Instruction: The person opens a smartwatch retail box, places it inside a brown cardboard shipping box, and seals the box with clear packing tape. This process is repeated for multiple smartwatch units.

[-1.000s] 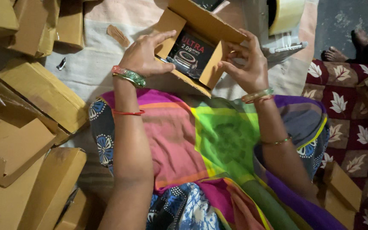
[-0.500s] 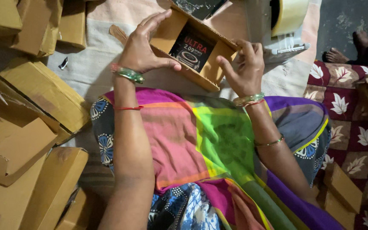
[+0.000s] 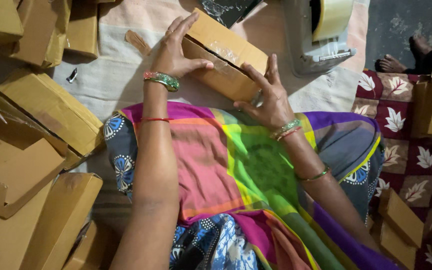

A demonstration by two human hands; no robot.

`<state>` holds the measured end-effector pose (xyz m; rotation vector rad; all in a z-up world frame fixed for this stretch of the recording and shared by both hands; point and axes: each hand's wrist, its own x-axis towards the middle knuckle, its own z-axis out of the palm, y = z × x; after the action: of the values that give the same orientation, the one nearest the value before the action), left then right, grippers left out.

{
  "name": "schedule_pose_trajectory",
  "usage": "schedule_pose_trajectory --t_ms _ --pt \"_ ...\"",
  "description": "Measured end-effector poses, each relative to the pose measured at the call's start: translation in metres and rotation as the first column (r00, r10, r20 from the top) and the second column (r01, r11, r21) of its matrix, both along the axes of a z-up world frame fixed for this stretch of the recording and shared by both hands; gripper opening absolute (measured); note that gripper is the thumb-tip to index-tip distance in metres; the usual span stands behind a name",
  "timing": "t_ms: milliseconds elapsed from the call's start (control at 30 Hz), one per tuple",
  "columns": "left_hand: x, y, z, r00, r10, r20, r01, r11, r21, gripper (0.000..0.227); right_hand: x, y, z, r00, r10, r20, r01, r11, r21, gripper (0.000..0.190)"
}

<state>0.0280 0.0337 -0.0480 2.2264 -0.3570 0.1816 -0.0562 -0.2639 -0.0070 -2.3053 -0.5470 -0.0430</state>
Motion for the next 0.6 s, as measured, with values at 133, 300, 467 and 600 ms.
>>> schedule_pose_trajectory --t_ms 133,300,467,600 --pt "-0.002 0.004 -0.002 0.997 -0.001 -0.073 0.002 1.000 0.009 0.097 -0.001 0.010 -0.009 0.996 -0.092 -0.017 0.092 0.994 0.060 0.105" --pt "-0.004 0.006 0.005 0.994 0.088 -0.070 -0.091 0.995 -0.030 0.080 0.010 0.008 -0.015 0.988 -0.006 -0.157 0.052 0.955 0.291 0.105" --pt "-0.006 0.009 0.009 0.954 0.220 -0.202 -0.217 0.975 0.038 0.071 0.037 -0.004 -0.018 0.966 0.188 -0.180 -0.109 0.919 0.378 0.102" --pt "-0.005 0.002 0.004 0.967 0.215 -0.139 -0.215 0.976 0.013 0.071 0.044 -0.010 -0.022 0.957 0.208 -0.204 -0.118 0.917 0.382 0.104"
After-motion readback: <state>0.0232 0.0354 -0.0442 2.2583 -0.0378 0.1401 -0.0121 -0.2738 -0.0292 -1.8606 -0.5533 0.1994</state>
